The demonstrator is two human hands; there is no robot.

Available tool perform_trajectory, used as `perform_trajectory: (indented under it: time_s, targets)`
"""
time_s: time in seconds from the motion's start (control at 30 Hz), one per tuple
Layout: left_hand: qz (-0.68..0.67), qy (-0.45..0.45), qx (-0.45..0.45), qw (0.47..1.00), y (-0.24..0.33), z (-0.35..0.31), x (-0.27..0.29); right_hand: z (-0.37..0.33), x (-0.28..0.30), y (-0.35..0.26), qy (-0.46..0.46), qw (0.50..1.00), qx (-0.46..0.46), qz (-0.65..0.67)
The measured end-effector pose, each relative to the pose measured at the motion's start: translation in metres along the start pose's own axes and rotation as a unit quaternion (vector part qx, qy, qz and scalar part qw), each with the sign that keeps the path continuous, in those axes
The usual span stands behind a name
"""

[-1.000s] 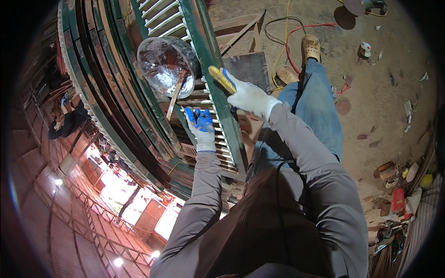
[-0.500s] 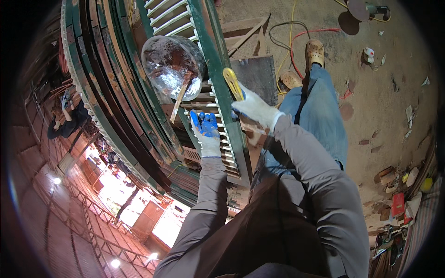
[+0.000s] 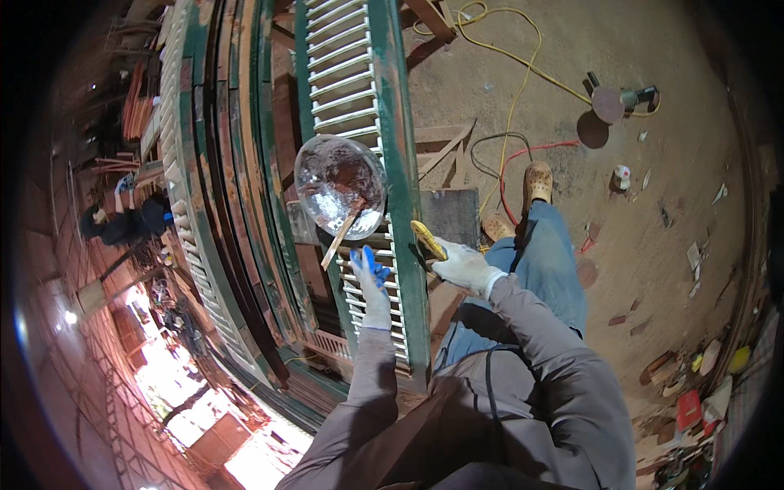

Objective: The person applies a reddish-brown wood stain to a green slatted wooden frame using a yellow-handled brush. They repeatedly dip the brush into a small bowl of stain and coat the frame's surfaces, then flip the frame to work on the other side.

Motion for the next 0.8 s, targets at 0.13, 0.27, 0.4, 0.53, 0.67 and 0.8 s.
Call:
perform_trajectory:
  time_s: [0.13, 0.27, 0.4, 0.53, 0.67, 0.8]
  targets:
    - [-0.031, -0.029, -0.034, 0.999, 0.028, 0.0, -0.046, -0.009, 0.055, -0.027, 0.168, 0.98, 0.033, -0.102]
    - [-0.287, -0.134, 0.111, 0.942, 0.03, 0.016, -0.092, -0.026, 0.096, -0.086, 0.225, 0.955, 0.136, -0.134]
    - [-0.36, -0.138, 0.126, 0.914, 0.017, 0.033, -0.098, -0.032, 0.119, -0.111, 0.246, 0.919, 0.186, -0.246]
    - [-0.384, -0.122, 0.138, 0.905, 0.012, 0.038, -0.097, -0.034, 0.155, -0.112, 0.355, 0.877, 0.254, -0.199]
    - [-0.35, -0.081, 0.133, 0.924, 0.015, 0.031, -0.091, -0.012, 0.222, -0.075, 0.344, 0.895, 0.169, -0.229]
    - [-0.343, -0.04, 0.057, 0.937, 0.07, -0.006, -0.1, 0.011, 0.299, -0.078, 0.347, 0.897, 0.173, -0.213]
Point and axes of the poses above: each hand's wrist, its own z-axis towards the middle knuckle, its own x-axis out of the back of the hand, y = z × x, the point moved 8 cm from there along z, towards the middle knuckle, and after that the axes turned 8 degrees about y, right-handed, at the moved point
